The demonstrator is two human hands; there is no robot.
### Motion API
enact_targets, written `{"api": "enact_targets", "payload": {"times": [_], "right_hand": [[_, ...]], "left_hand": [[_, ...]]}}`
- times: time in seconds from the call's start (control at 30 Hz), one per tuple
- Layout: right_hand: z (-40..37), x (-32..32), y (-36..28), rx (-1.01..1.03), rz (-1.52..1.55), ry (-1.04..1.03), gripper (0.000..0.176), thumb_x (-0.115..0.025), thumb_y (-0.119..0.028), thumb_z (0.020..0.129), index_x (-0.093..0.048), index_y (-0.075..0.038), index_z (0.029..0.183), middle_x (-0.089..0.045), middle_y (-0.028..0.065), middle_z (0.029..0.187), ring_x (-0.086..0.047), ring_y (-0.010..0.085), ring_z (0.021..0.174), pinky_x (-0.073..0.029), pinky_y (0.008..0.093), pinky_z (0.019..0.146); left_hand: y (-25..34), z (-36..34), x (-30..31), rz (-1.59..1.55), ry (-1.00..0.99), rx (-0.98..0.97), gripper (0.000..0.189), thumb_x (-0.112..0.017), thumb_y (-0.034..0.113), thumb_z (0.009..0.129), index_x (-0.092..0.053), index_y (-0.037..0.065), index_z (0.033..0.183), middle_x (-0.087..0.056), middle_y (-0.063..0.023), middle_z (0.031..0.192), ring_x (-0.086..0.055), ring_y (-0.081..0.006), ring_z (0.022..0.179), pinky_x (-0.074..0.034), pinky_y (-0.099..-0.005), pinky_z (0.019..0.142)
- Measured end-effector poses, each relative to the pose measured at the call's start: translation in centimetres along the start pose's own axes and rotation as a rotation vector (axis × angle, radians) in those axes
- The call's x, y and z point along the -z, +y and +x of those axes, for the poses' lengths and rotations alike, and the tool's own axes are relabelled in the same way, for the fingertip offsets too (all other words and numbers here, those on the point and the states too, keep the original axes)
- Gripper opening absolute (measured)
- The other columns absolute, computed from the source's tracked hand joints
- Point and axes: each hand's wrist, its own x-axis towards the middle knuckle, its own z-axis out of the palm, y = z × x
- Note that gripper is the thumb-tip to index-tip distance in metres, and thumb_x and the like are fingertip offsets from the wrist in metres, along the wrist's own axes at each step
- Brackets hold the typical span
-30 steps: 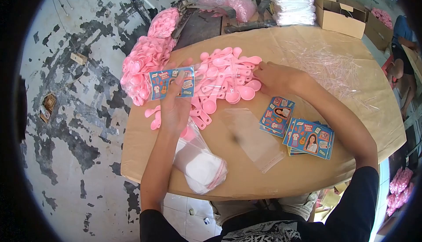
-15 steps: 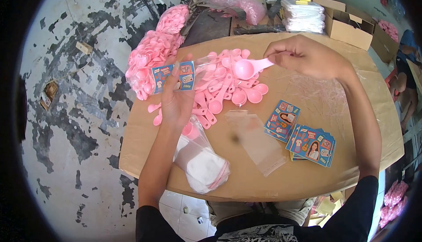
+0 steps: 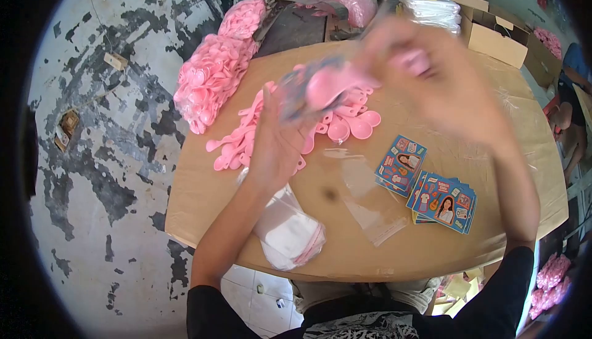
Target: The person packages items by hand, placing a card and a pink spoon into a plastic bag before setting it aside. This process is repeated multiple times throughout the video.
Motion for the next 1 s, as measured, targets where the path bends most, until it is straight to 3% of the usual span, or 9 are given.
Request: {"api": "enact_targets", "payload": {"times": [0.13, 0.23, 0.27, 0.37, 0.5, 0.6, 0.67, 0.77, 1.0], "right_hand": [[-0.7, 3.5, -1.7, -0.145, -0.134, -0.039, 0.007, -0.064, -0.009, 0.088, -0.059, -0.003, 0.088, -0.055, -0.0023, 0.072, -0.05, 0.0026, 0.067, -0.039, 0.0198, 0.059], [-0.2, 1.7, -3.1, -0.22, -0.304, -0.139, 0.01, -0.068, -0.008, 0.084, -0.06, -0.003, 0.08, -0.049, -0.0055, 0.061, -0.047, -0.0002, 0.058, -0.035, 0.0191, 0.054], [0.0, 1.2, -2.9, -0.094, -0.314, 0.025, 0.013, -0.071, -0.008, 0.082, -0.061, -0.004, 0.075, -0.044, -0.0076, 0.054, -0.039, -0.0014, 0.05, -0.028, 0.02, 0.046], [-0.8, -0.6, -2.9, -0.086, -0.192, -0.092, 0.012, -0.07, -0.008, 0.083, -0.061, -0.003, 0.076, -0.048, -0.0062, 0.056, -0.038, -0.0003, 0.05, -0.027, 0.021, 0.045], [-0.4, -1.6, -3.1, -0.172, -0.024, -0.2, 0.009, -0.069, -0.009, 0.082, -0.064, -0.001, 0.081, -0.059, -0.0013, 0.063, -0.051, 0.0028, 0.057, -0.038, 0.0199, 0.051], [-0.1, -2.5, -0.7, 0.071, -0.049, 0.124, 0.017, -0.068, -0.012, 0.087, -0.065, -0.002, 0.099, -0.064, 0.0029, 0.085, -0.057, 0.0087, 0.072, -0.043, 0.0221, 0.064], [0.1, -1.4, -0.2, 0.001, 0.022, -0.082, 0.024, -0.065, -0.013, 0.09, -0.062, -0.003, 0.112, -0.066, 0.0028, 0.093, -0.057, 0.0106, 0.073, -0.045, 0.0223, 0.065], [0.0, -1.2, 0.5, -0.24, 0.231, -0.312, 0.024, -0.066, -0.012, 0.089, -0.062, -0.004, 0.111, -0.068, 0.0042, 0.089, -0.059, 0.0108, 0.071, -0.046, 0.0233, 0.064], [0.1, -1.3, -0.5, -0.086, 0.02, -0.276, 0.024, -0.069, -0.004, 0.084, -0.063, -0.004, 0.107, -0.067, 0.0095, 0.073, -0.062, 0.0149, 0.063, -0.049, 0.0282, 0.06]], "left_hand": [[0.5, 0.2, 1.5, 0.281, 0.169, -0.067, 0.059, -0.05, 0.033, 0.099, -0.031, 0.001, 0.146, -0.042, -0.0146, 0.143, -0.038, -0.0234, 0.136, -0.029, -0.0398, 0.114], [0.3, -0.1, 0.9, 0.846, -0.103, -0.264, 0.077, -0.071, 0.037, 0.086, -0.035, -0.001, 0.142, -0.04, -0.0168, 0.145, -0.04, -0.0249, 0.133, -0.031, -0.0401, 0.112], [0.5, -0.7, 0.0, 0.997, -0.226, -0.317, 0.084, -0.079, 0.032, 0.078, -0.035, -0.002, 0.141, -0.041, -0.0172, 0.143, -0.039, -0.0257, 0.134, -0.031, -0.041, 0.11], [1.0, -3.2, -4.4, 1.2, -0.404, -0.067, 0.078, -0.076, 0.026, 0.081, -0.034, -0.003, 0.141, -0.045, -0.0163, 0.14, -0.041, -0.0241, 0.133, -0.033, -0.0383, 0.108], [-0.8, -4.0, -4.9, 0.731, -0.296, 0.369, 0.06, -0.061, 0.018, 0.093, -0.033, -0.004, 0.141, -0.052, -0.0147, 0.137, -0.048, -0.0236, 0.127, -0.037, -0.0343, 0.104], [-0.7, -4.1, -4.9, 0.297, -0.307, 0.404, 0.051, -0.051, 0.018, 0.099, -0.033, -0.004, 0.142, -0.054, -0.0139, 0.134, -0.052, -0.0223, 0.125, -0.04, -0.031, 0.1], [-1.5, -3.8, -3.9, 0.145, -0.423, 0.389, 0.048, -0.047, 0.02, 0.102, -0.034, -0.001, 0.143, -0.054, -0.0135, 0.135, -0.052, -0.0218, 0.125, -0.042, -0.03, 0.1], [-1.2, -3.4, -3.8, 0.277, -0.483, 0.459, 0.046, -0.042, 0.022, 0.103, -0.035, -0.003, 0.141, -0.05, -0.0201, 0.138, -0.052, -0.0299, 0.126, -0.044, -0.0348, 0.103], [-0.2, -2.9, -3.7, 0.206, -0.185, 0.519, 0.042, -0.038, 0.024, 0.104, -0.041, -0.002, 0.138, -0.054, -0.0184, 0.133, -0.056, -0.0257, 0.121, -0.047, -0.0358, 0.101]]}}
